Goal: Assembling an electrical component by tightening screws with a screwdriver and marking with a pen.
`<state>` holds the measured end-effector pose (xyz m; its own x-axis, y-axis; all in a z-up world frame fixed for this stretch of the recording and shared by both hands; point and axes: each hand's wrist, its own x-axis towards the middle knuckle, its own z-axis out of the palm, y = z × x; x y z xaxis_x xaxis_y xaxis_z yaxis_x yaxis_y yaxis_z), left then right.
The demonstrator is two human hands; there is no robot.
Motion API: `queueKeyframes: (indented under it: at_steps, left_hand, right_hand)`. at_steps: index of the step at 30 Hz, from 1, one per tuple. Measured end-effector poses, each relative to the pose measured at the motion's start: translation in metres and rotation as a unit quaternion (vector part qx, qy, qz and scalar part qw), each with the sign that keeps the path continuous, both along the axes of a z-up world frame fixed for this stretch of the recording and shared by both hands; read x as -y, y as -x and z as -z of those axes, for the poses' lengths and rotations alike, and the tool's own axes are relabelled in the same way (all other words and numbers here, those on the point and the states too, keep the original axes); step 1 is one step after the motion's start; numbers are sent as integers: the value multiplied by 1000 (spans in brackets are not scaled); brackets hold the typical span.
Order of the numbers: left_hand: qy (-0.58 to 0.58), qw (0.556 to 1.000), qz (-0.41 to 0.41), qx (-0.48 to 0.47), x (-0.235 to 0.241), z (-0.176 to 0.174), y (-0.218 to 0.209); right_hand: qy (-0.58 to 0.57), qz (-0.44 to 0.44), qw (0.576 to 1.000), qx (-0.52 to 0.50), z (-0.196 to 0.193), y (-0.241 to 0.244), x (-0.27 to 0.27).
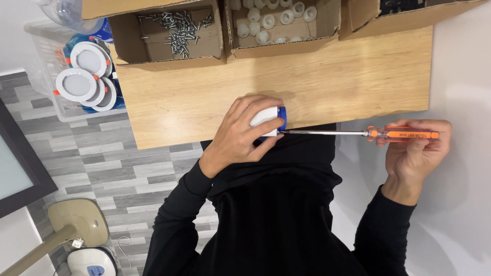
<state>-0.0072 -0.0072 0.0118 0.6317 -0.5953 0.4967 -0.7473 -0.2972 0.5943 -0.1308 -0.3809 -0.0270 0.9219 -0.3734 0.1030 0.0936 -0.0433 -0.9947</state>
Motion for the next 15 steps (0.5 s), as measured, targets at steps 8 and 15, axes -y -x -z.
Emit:
queueKeyframes:
  at_steps: [8,15]
  left_hand:
    - [0,1000,1,-6,0,-3,-1]
    - [-20,1000,6,-6,-2,-2,-1]
  right_hand:
    - [6,7,998,-63,-9,4,1]
    - [71,-40,984,-160,-30,3,1]
